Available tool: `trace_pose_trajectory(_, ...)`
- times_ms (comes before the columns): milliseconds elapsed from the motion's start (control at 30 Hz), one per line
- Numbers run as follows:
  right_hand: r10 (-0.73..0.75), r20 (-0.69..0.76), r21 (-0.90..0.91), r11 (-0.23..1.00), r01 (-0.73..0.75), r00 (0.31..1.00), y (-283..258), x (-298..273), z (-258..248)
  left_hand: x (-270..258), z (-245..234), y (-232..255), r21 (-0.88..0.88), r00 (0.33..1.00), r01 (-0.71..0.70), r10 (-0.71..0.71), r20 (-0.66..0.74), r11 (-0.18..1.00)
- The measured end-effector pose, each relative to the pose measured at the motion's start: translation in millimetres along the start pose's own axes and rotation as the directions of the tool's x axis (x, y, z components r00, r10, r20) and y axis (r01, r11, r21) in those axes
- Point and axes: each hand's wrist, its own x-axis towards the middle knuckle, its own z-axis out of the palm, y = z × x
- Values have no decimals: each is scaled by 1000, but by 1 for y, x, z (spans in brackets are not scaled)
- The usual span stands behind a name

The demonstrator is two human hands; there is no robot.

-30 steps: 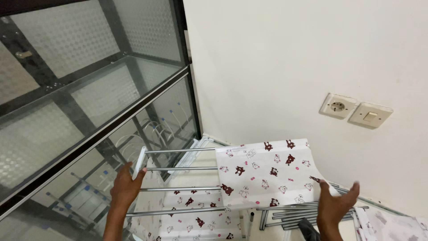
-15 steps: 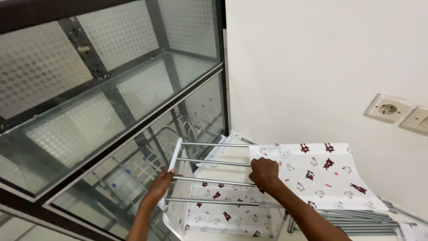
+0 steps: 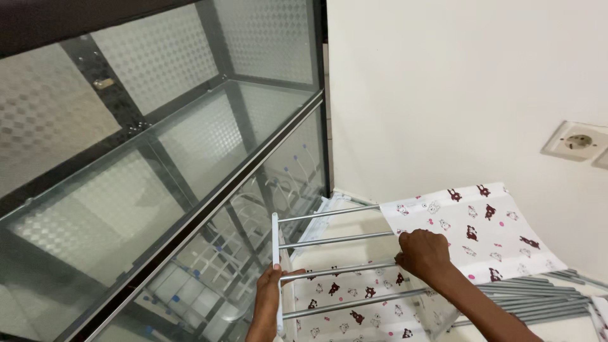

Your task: The person assembles a small multi-tier shelf by inserting metal rods into a white plastic frame and attaching patterned fabric panels. The person wipes the metal rods with a dark cloth before inserting them into the frame. The person works on a white countertop next to a glass display cabinet.

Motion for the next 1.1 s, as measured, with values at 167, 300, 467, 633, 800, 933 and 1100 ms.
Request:
trace_pose_trajectory(167,73,136,-78,995,-63,988,17,-16,5,5,21,-11,-55,999,-42,42,-3,998)
trace_pose_trajectory(300,67,123,-55,997,-60,990,27,-22,9,16,32,-27,-115,1000,-7,5,-18,993)
trace_pose_trajectory(467,-67,123,76,995,58,990,0,-21,0,38,34,-42,-87,1000,-24,25,13,996)
trace_pose_trajectory(633,-18,204,157,987,-15,979,-11,-7,-29,54,28,-46,87,984,-177,175,37,980)
trace_pose_trajectory(800,102,132,69,991,-112,986,-13,28,-32,40,35,-41,-26,997,-68,69,22,997)
trace_pose_trajectory(933,11,-7,15,1000,-11,1000,-19,44,-10,19,40,-25,-5,999,-30,30,25,1000)
trace_pose_trajectory(1100,-40,51,158,987,31,998,-34,53,-4,3,44,-11,-2,998,-56,56,40,998)
